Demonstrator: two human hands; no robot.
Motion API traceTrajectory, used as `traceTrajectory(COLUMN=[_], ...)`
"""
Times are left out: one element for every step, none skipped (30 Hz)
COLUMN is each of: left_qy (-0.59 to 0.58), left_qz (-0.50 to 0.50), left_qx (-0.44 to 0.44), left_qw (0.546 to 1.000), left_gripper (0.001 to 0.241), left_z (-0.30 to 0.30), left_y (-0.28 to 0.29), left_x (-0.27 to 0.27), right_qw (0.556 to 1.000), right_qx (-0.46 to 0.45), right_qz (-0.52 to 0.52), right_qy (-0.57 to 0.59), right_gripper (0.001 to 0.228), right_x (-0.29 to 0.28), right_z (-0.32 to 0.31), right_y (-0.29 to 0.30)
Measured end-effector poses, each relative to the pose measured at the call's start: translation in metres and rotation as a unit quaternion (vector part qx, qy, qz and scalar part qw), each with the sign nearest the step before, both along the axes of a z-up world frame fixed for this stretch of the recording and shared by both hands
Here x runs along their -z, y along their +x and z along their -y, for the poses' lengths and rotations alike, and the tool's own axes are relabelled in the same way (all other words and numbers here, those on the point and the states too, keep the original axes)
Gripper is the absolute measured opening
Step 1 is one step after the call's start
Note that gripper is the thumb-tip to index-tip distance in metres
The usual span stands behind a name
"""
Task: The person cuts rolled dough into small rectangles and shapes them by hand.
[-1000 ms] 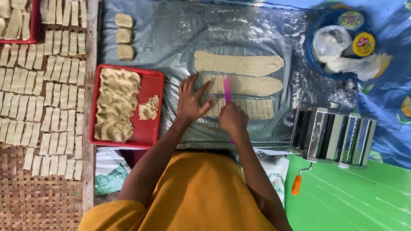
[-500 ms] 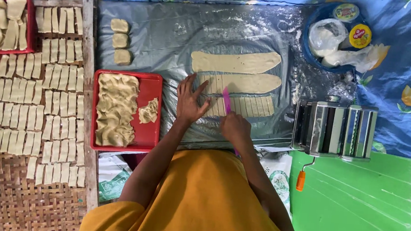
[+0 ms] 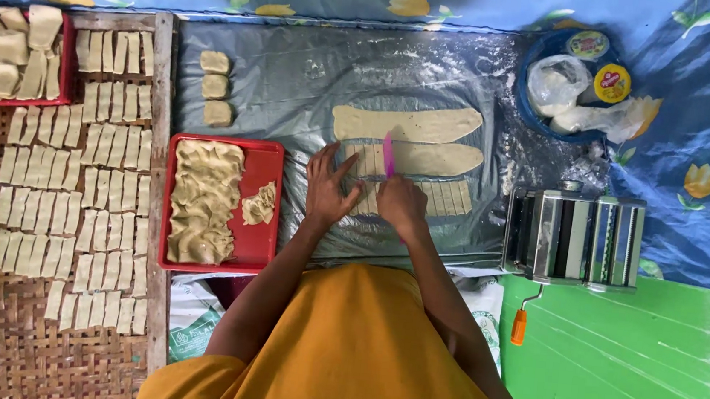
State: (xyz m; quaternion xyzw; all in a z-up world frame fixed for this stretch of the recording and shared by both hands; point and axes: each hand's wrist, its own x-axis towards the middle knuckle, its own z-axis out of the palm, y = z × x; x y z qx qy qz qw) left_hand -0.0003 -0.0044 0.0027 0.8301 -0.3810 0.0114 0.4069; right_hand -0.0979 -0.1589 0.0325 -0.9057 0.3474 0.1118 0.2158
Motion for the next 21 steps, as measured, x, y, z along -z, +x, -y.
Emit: traceTrajectory(left_qy=[-0.001, 0.003, 0.006, 0.009, 0.014, 0.017, 0.019, 0.023, 0.027, 0.027, 0.044, 0.061, 0.062, 0.074, 0.085, 0.085, 0.085, 0.087, 0.087, 0.091, 0.095], left_qz=[0.001, -0.010, -0.020, -0.021, -0.017, -0.013, -0.015, -0.006, 0.002, 0.002, 0.018, 0.032, 0.030, 0.035, 0.039, 0.039, 0.041, 0.041, 0.039, 0.045, 0.052], left_qx=[0.001, -0.006, -0.014, -0.013, -0.014, -0.015, -0.014, 0.004, 0.023, 0.022, 0.034, 0.047, 0.047, 0.053, 0.058, 0.059, 0.059, 0.060, 0.060, 0.057, 0.054], left_qw=[1.000, 1.000, 1.000, 1.000, 1.000, 1.000, 1.000, 1.000, 0.999, 0.999, 0.998, 0.997, 0.997, 0.995, 0.994, 0.994, 0.994, 0.994, 0.994, 0.993, 0.993], left_gripper=[0.056, 0.055, 0.054, 0.054, 0.050, 0.045, 0.045, 0.047, 0.050, 0.050, 0.052, 0.054, 0.054, 0.057, 0.060, 0.060, 0.059, 0.058, 0.058, 0.057, 0.056], left_z=[0.002, 0.002, 0.003, 0.003, 0.004, 0.006, 0.012, 0.016, 0.021, 0.028, 0.035, 0.042, 0.045, 0.051, 0.056, 0.058, 0.060, 0.061, 0.061, 0.063, 0.064], left_y=[0.001, 0.002, 0.003, 0.003, 0.003, 0.001, 0.001, 0.000, -0.001, -0.002, -0.003, -0.006, -0.008, -0.008, -0.008, -0.008, -0.008, -0.009, -0.010, -0.010, -0.010], left_x=[0.002, 0.005, 0.008, 0.010, 0.011, 0.013, 0.013, 0.012, 0.012, 0.012, 0.012, 0.013, 0.013, 0.012, 0.011, 0.012, 0.013, 0.014, 0.017, 0.021, 0.024], right_qw=[1.000, 1.000, 0.999, 0.999, 0.999, 0.998, 0.998, 0.998, 0.999, 0.999, 0.999, 0.999, 0.999, 0.999, 0.999, 0.999, 0.999, 0.999, 0.999, 0.999, 0.999], right_qx=[0.001, 0.014, 0.026, 0.027, 0.036, 0.046, 0.047, 0.048, 0.049, 0.049, 0.046, 0.045, 0.046, 0.042, 0.038, 0.039, 0.034, 0.030, 0.030, 0.030, 0.029], right_qz=[0.001, 0.016, 0.031, 0.030, 0.034, 0.037, 0.035, 0.025, 0.014, 0.014, 0.016, 0.017, 0.015, 0.015, 0.015, 0.015, 0.020, 0.024, 0.022, 0.020, 0.017], right_qy=[-0.001, 0.000, 0.000, 0.003, -0.005, -0.015, -0.013, -0.010, -0.007, -0.007, -0.005, -0.002, -0.002, 0.000, 0.001, 0.000, -0.004, -0.007, -0.006, -0.001, 0.004], right_gripper=[0.034, 0.036, 0.039, 0.039, 0.039, 0.039, 0.039, 0.039, 0.040, 0.040, 0.039, 0.039, 0.039, 0.039, 0.040, 0.040, 0.039, 0.039, 0.039, 0.039, 0.040], right_x=[-0.006, -0.011, -0.016, -0.012, -0.009, -0.006, -0.002, 0.002, 0.005, 0.006, 0.006, 0.007, 0.007, 0.007, 0.007, 0.009, 0.010, 0.012, 0.009, 0.006, 0.003], right_z=[0.003, 0.005, 0.007, 0.008, 0.010, 0.014, 0.017, 0.020, 0.022, 0.023, 0.024, 0.025, 0.023, 0.024, 0.025, 0.026, 0.027, 0.026, 0.026, 0.026, 0.026], right_y=[-0.002, -0.004, -0.005, -0.009, -0.013, -0.017, -0.019, -0.021, -0.023, -0.022, -0.022, -0.024, -0.025, -0.024, -0.024, -0.024, -0.023, -0.025, -0.025, -0.024, -0.023])
